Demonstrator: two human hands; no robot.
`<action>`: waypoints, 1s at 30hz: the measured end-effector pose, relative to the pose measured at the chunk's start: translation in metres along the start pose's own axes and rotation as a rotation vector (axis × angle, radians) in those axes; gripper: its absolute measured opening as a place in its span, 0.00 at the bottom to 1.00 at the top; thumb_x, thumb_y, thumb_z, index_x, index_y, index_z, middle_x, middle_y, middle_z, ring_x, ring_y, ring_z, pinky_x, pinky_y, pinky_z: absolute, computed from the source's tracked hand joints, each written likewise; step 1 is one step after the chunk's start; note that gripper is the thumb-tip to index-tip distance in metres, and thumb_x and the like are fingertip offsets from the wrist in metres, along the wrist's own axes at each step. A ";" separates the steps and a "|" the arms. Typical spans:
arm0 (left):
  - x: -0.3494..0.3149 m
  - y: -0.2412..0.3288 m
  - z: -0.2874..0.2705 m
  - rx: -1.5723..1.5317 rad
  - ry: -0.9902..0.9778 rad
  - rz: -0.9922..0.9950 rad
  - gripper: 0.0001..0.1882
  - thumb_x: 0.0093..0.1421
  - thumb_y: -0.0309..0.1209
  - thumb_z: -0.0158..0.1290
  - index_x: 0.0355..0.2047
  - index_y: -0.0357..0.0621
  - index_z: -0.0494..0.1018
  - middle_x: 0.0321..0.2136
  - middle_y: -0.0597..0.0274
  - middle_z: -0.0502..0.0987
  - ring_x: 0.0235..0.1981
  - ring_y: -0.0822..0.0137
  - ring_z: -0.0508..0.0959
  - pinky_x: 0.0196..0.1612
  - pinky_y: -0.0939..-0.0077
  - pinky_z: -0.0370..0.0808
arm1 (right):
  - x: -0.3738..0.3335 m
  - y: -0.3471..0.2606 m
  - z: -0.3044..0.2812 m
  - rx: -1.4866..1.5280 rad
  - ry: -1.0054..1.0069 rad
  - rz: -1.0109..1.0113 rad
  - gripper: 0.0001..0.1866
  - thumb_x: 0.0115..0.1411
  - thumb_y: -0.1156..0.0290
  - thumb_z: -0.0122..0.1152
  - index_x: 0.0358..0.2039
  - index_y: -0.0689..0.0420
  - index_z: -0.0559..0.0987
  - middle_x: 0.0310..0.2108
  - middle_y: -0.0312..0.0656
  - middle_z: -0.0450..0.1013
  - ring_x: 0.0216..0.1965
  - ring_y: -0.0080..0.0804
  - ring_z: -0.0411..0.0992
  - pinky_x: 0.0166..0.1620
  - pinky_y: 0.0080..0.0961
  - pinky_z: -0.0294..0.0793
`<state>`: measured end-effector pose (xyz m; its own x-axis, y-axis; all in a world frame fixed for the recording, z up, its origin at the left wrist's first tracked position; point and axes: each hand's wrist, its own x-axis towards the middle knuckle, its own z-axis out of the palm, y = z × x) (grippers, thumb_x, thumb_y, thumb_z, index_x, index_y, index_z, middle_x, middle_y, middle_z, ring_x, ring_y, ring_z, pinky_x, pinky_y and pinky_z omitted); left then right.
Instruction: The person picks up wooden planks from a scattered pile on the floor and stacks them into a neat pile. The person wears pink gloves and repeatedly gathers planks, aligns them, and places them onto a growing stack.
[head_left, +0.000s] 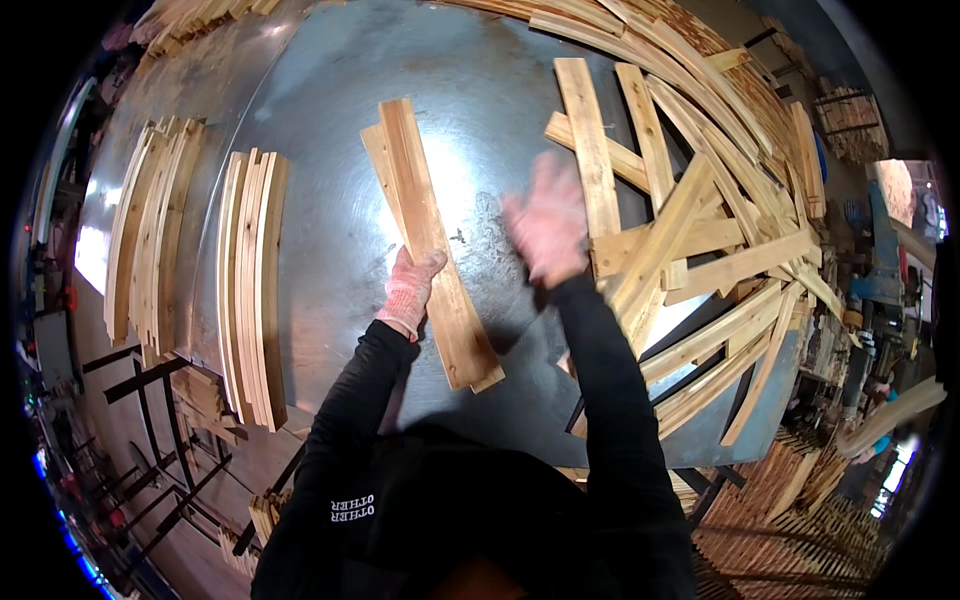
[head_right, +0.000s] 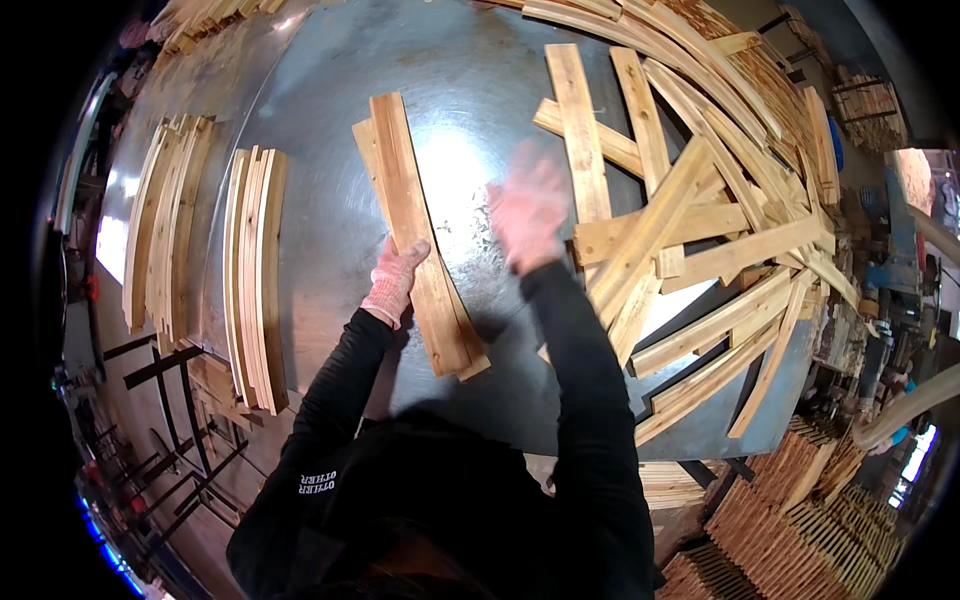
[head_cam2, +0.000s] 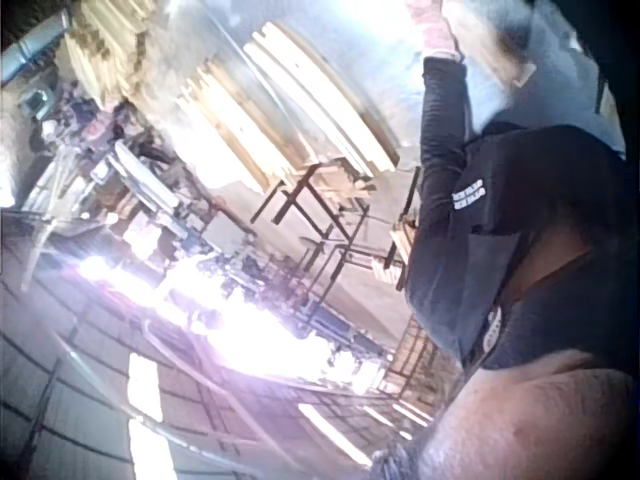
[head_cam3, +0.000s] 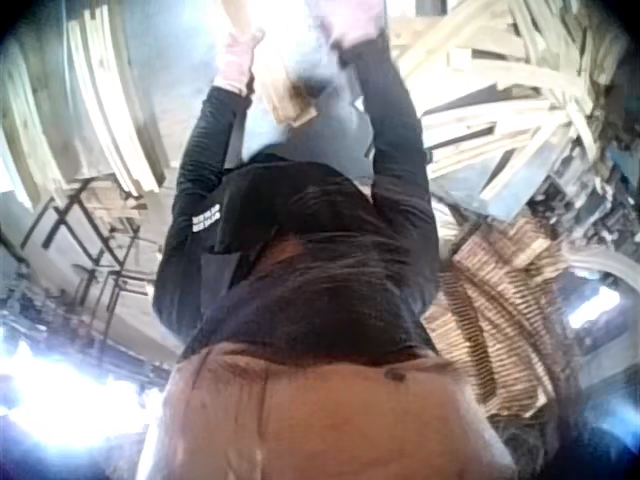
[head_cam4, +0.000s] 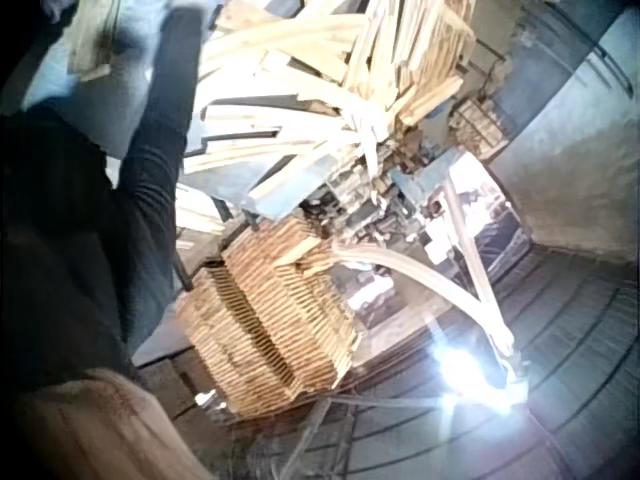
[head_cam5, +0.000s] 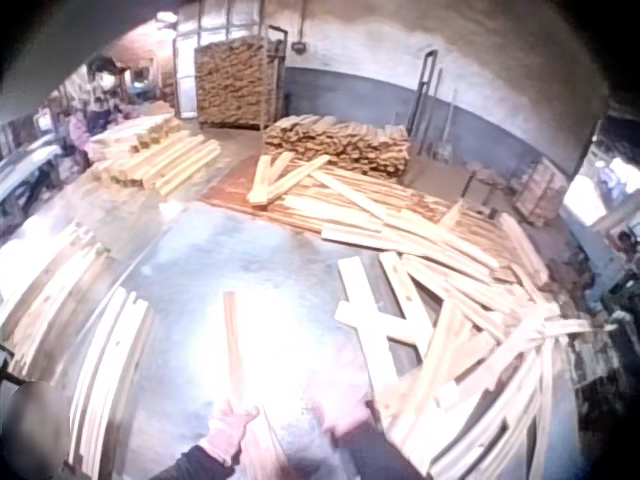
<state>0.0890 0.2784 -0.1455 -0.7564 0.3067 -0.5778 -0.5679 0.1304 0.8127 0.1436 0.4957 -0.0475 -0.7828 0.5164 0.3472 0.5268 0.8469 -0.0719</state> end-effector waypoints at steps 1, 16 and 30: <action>-0.003 0.003 0.004 0.016 -0.018 0.004 0.35 0.59 0.38 0.64 0.62 0.35 0.64 0.47 0.53 0.78 0.47 0.63 0.77 0.52 0.68 0.74 | 0.030 0.035 0.013 -0.043 -0.132 0.232 0.39 0.58 0.45 0.59 0.61 0.61 0.69 0.54 0.60 0.73 0.60 0.59 0.69 0.64 0.45 0.65; -0.065 0.060 -0.054 0.537 0.095 0.038 0.31 0.58 0.39 0.62 0.58 0.37 0.68 0.46 0.50 0.80 0.46 0.58 0.80 0.51 0.67 0.75 | -0.042 0.061 0.062 1.963 -0.932 0.778 0.23 0.66 0.61 0.60 0.54 0.64 0.73 0.44 0.45 0.77 0.44 0.35 0.79 0.48 0.31 0.81; -0.089 0.073 -0.244 1.503 0.676 0.322 0.43 0.49 0.44 0.67 0.63 0.48 0.63 0.51 0.52 0.72 0.52 0.51 0.74 0.53 0.52 0.71 | -0.073 -0.091 0.057 0.852 -0.892 0.147 0.37 0.63 0.49 0.58 0.64 0.64 0.68 0.60 0.60 0.69 0.63 0.51 0.66 0.64 0.36 0.63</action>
<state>0.0358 0.0309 -0.0527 -0.9929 0.1179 0.0136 0.1181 0.9929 0.0114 0.1338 0.3881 -0.1195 -0.8619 0.2366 -0.4485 0.5070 0.4138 -0.7561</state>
